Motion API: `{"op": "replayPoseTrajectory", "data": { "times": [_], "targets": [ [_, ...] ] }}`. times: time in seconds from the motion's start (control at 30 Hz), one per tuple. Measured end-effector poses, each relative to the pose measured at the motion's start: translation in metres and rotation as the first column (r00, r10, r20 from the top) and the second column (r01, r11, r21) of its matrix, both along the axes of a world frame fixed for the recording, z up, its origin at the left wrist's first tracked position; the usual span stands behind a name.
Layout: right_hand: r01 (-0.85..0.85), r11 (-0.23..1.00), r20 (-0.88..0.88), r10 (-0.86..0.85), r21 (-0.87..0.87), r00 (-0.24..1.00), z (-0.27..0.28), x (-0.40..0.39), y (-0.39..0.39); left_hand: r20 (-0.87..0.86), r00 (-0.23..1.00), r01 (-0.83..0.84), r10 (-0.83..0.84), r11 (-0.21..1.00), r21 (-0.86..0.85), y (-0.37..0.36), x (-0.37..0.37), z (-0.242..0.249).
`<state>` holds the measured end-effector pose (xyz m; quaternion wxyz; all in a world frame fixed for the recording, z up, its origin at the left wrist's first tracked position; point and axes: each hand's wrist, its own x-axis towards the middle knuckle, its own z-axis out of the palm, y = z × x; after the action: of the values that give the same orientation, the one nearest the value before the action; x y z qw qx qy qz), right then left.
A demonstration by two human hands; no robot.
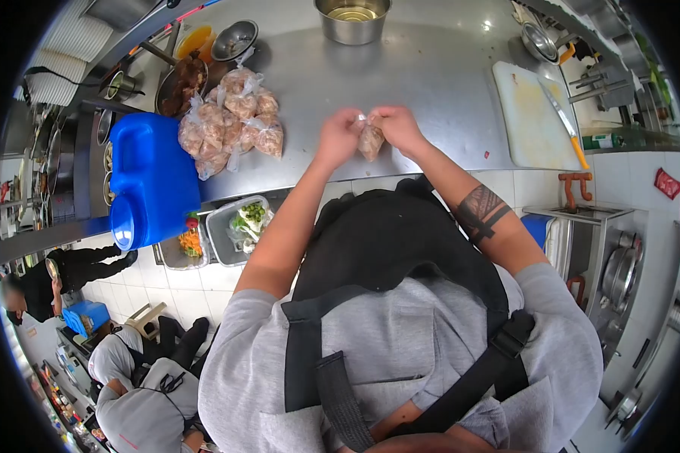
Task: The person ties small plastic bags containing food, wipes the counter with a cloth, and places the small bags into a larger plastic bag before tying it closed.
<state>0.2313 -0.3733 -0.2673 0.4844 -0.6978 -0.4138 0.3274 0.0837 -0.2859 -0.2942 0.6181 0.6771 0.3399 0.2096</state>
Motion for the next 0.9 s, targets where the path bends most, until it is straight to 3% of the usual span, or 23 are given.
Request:
{"op": "replayPoseTrajectory", "data": {
  "times": [0.03,0.1,0.13,0.2,0.27,0.33,0.37,0.4,0.43,0.47,0.53,0.57,0.63,0.7,0.77,0.83,0.9],
  "targets": [
    [0.036,0.979,-0.478,-0.129,-0.199,0.869,-0.001,-0.002,-0.002,-0.002,1.0,0.007,-0.007,1.0,-0.001,-0.001,-0.001,-0.009],
    [-0.004,0.965,-0.5,-0.133,-0.263,0.856,-0.005,0.004,-0.001,0.06,0.997,0.02,-0.049,0.907,0.42,0.0,-0.001,-0.015],
    [-0.052,0.943,-0.52,-0.135,-0.328,0.843,-0.007,0.008,-0.001,0.061,0.997,0.025,-0.055,0.907,0.42,0.001,0.001,-0.019],
    [-0.069,0.946,-0.569,-0.131,-0.317,0.811,-0.02,0.017,0.0,0.123,0.991,0.025,-0.044,0.987,0.158,-0.002,0.001,-0.017],
    [-0.095,0.949,-0.615,-0.118,-0.301,0.78,-0.022,0.02,0.0,0.103,0.994,0.028,-0.045,0.987,0.161,-0.002,-0.001,-0.014],
    [-0.174,0.959,-0.555,0.021,-0.225,0.831,-0.006,0.014,-0.005,0.086,0.996,0.025,-0.04,0.985,0.169,-0.002,-0.002,-0.009],
    [-0.176,0.958,-0.554,0.022,-0.225,0.833,-0.006,0.011,-0.006,0.059,0.998,-0.019,0.016,0.998,0.055,-0.004,0.0,-0.007],
    [-0.198,0.958,-0.429,0.092,-0.208,0.899,-0.007,0.006,-0.006,0.025,0.997,-0.065,0.067,0.996,-0.059,-0.006,0.002,-0.005],
    [-0.222,0.956,-0.294,0.159,-0.194,0.943,-0.008,0.001,-0.007,0.026,0.997,-0.066,0.068,0.996,-0.06,-0.007,0.004,-0.004],
    [-0.223,0.955,-0.293,0.16,-0.195,0.943,-0.002,-0.007,-0.007,0.024,0.993,-0.115,0.117,0.991,-0.071,-0.009,0.006,-0.006],
    [-0.042,0.979,0.105,0.064,-0.198,0.992,0.014,-0.022,-0.008,0.018,0.986,-0.166,0.168,0.983,-0.084,-0.012,0.009,-0.013],
    [-0.044,0.979,0.103,0.066,-0.199,0.992,0.011,-0.025,-0.009,0.038,0.982,-0.181,0.187,0.975,-0.13,-0.014,0.009,-0.012],
    [0.034,0.999,0.342,-0.041,0.026,0.939,0.004,-0.029,-0.009,0.058,0.976,-0.197,0.209,0.965,-0.174,-0.014,0.009,-0.01],
    [0.045,0.998,0.365,-0.058,0.044,0.929,-0.007,-0.031,-0.009,0.016,0.987,-0.145,0.157,0.942,-0.302,-0.02,0.003,0.015],
    [0.056,0.996,0.39,-0.076,0.064,0.918,-0.013,-0.031,-0.011,0.037,0.986,-0.144,0.159,0.953,-0.266,-0.019,0.001,0.006],
    [0.03,0.997,0.267,-0.049,0.074,0.962,-0.015,-0.03,-0.01,0.062,0.984,-0.151,0.169,0.963,-0.224,-0.014,-0.001,-0.003],
    [0.023,0.998,0.253,-0.039,0.066,0.967,-0.01,-0.032,-0.01,0.136,0.987,-0.029,0.091,0.916,-0.4,-0.01,-0.007,-0.007]
  ]
}}
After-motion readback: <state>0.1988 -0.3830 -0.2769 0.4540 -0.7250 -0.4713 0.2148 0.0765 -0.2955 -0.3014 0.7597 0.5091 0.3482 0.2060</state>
